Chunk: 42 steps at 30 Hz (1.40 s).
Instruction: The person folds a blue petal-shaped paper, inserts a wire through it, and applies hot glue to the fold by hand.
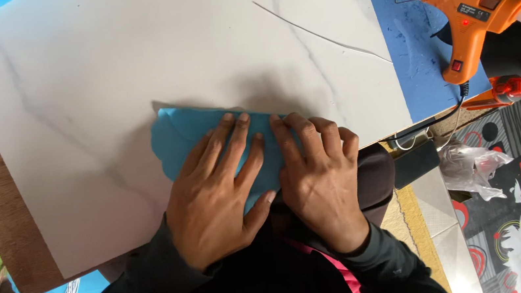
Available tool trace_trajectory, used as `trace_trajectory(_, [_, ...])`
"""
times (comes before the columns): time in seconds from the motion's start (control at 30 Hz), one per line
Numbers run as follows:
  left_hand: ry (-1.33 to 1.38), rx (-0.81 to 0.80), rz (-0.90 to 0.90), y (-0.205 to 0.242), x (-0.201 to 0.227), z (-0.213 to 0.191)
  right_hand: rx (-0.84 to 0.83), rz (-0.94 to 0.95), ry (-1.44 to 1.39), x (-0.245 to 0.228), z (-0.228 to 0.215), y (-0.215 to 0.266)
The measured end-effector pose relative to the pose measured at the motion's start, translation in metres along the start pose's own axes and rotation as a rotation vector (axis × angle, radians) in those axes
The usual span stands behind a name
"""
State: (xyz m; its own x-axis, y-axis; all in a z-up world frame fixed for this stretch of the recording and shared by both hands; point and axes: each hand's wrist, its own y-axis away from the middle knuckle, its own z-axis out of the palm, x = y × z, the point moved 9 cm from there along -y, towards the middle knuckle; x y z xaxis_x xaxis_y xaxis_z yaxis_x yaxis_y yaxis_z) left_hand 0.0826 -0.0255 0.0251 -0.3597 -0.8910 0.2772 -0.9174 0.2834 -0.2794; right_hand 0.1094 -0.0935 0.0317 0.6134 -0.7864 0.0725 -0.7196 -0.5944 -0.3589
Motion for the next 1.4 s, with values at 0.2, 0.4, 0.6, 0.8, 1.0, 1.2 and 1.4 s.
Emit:
trace_trajectory(0.2, [-0.020,0.037,-0.069,-0.006,0.003,-0.010,-0.018,0.088,-0.705,0.028,-0.001,0.013])
trace_trajectory(0.4, [-0.169,0.003,-0.127,-0.006,0.010,0.002,0.125,0.178,-0.453,0.040,-0.017,0.018])
trace_trajectory(0.6, [-0.318,-0.010,-0.170,-0.012,0.015,0.008,0.017,0.051,-0.165,0.022,-0.001,0.013])
trace_trajectory(0.8, [-0.323,-0.002,-0.201,-0.017,0.015,0.012,0.027,0.072,-0.012,0.021,0.000,0.009])
trace_trajectory(1.0, [-0.352,0.043,-0.214,-0.019,0.015,0.007,0.001,0.051,-0.142,0.026,0.003,0.013])
trace_trajectory(1.2, [-0.335,0.029,-0.213,-0.019,0.016,0.009,0.014,0.074,-0.187,0.027,-0.002,0.014])
trace_trajectory(1.4, [-0.400,0.003,-0.229,-0.021,0.017,0.011,-0.005,0.143,-0.086,0.028,0.001,0.012])
